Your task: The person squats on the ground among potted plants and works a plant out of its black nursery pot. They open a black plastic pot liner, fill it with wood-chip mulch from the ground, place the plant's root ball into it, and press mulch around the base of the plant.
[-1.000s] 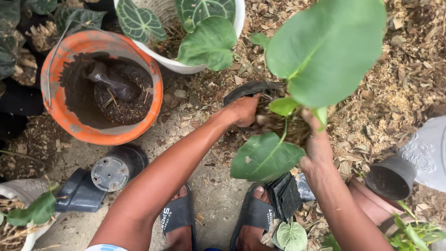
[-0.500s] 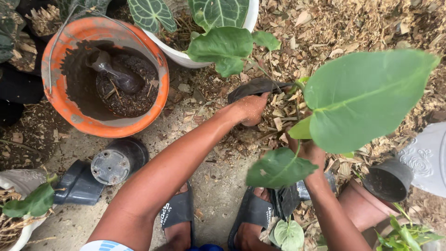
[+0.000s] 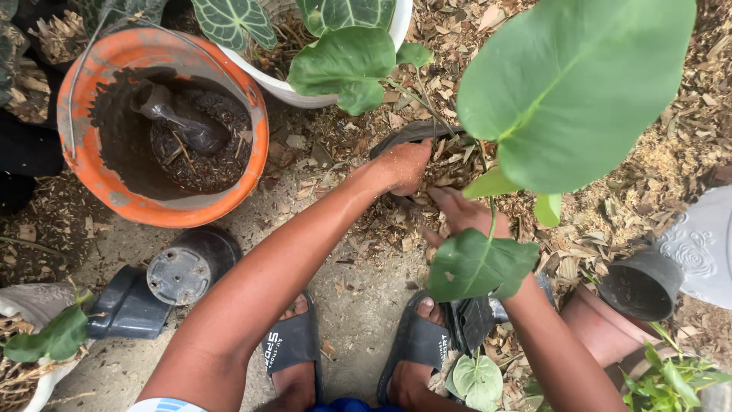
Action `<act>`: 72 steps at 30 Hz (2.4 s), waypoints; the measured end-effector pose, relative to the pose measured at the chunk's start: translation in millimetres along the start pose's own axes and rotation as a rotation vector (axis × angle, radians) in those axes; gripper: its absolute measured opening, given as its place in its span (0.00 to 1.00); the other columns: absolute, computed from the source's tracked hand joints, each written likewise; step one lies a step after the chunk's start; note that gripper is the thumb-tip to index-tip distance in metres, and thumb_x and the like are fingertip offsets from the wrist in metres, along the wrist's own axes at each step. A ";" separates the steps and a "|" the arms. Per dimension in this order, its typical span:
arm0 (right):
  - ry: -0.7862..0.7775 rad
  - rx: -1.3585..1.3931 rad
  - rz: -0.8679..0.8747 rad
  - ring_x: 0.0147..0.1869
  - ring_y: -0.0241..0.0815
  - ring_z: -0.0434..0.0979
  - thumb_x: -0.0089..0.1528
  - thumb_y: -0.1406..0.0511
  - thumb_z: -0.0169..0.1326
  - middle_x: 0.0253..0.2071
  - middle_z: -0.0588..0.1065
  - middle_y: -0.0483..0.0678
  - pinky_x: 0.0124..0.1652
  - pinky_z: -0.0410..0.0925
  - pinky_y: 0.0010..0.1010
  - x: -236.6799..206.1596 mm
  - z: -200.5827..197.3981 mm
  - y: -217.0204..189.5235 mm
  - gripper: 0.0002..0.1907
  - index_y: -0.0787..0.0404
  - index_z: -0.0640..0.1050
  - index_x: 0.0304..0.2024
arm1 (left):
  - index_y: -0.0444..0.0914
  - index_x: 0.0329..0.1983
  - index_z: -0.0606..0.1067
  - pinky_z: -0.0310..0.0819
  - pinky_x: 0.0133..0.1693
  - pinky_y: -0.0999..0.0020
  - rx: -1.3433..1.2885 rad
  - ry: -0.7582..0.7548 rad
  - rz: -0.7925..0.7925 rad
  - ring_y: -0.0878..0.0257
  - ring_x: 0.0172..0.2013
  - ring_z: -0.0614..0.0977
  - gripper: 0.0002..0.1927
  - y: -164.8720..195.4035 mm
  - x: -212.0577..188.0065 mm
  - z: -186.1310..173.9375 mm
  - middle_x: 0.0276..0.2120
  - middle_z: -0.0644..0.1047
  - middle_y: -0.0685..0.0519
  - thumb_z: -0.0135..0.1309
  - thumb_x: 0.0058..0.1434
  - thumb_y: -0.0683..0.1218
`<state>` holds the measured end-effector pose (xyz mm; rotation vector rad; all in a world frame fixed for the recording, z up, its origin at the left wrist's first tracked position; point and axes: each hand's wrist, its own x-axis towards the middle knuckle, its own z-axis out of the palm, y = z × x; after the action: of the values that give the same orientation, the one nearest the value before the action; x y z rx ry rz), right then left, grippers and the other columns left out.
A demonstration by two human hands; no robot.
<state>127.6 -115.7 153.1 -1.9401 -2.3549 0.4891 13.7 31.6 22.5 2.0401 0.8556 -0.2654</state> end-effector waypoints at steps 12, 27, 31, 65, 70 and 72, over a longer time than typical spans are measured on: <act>0.273 0.133 -0.134 0.54 0.51 0.80 0.66 0.69 0.56 0.52 0.80 0.52 0.50 0.74 0.39 -7.5 -10.2 39.3 0.15 0.60 0.78 0.56 | 0.32 0.36 0.80 0.72 0.49 0.53 0.484 0.333 0.218 0.48 0.45 0.78 0.13 23.8 -104.4 8.7 0.38 0.79 0.39 0.59 0.51 0.46; 0.122 0.446 -0.601 0.57 0.56 0.79 0.68 0.60 0.51 0.51 0.78 0.56 0.55 0.70 0.45 16.0 9.3 41.6 0.14 0.60 0.74 0.52 | 0.34 0.34 0.79 0.77 0.33 0.55 0.297 0.533 0.490 0.49 0.36 0.82 0.08 10.4 -120.3 16.1 0.34 0.78 0.43 0.53 0.55 0.42; -0.480 0.040 -0.183 0.48 0.52 0.81 0.66 0.54 0.51 0.43 0.78 0.54 0.50 0.72 0.42 32.2 8.4 49.0 0.18 0.54 0.78 0.53 | 0.32 0.37 0.79 0.78 0.31 0.55 0.242 0.561 0.479 0.47 0.34 0.83 0.10 10.2 -122.2 13.0 0.35 0.79 0.43 0.51 0.52 0.39; -0.642 0.297 0.033 0.51 0.55 0.76 0.66 0.34 0.23 0.49 0.76 0.60 0.54 0.65 0.46 74.4 28.5 38.0 0.50 0.64 0.74 0.64 | 0.37 0.26 0.79 0.76 0.27 0.56 0.389 0.519 0.514 0.51 0.24 0.83 0.05 -2.9 -93.2 36.3 0.23 0.79 0.43 0.53 0.48 0.39; -0.896 0.466 0.275 0.76 0.54 0.61 0.57 0.29 0.15 0.71 0.65 0.57 0.72 0.53 0.44 91.0 39.1 24.4 0.57 0.58 0.69 0.68 | 0.37 0.25 0.80 0.76 0.26 0.56 0.336 0.457 0.504 0.49 0.26 0.83 0.05 -11.6 -94.4 44.1 0.24 0.79 0.41 0.56 0.47 0.42; -0.882 0.541 0.288 0.76 0.50 0.60 0.56 0.30 0.15 0.72 0.65 0.50 0.72 0.51 0.43 91.7 32.0 17.8 0.55 0.52 0.69 0.69 | 0.37 0.28 0.81 0.77 0.29 0.55 0.272 0.564 0.556 0.49 0.28 0.83 0.06 -12.5 -97.2 45.6 0.25 0.80 0.43 0.55 0.48 0.40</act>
<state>117.5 -31.1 103.3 -1.9991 -1.8855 2.1001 -60.6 -45.9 34.1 2.5633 0.5492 0.5530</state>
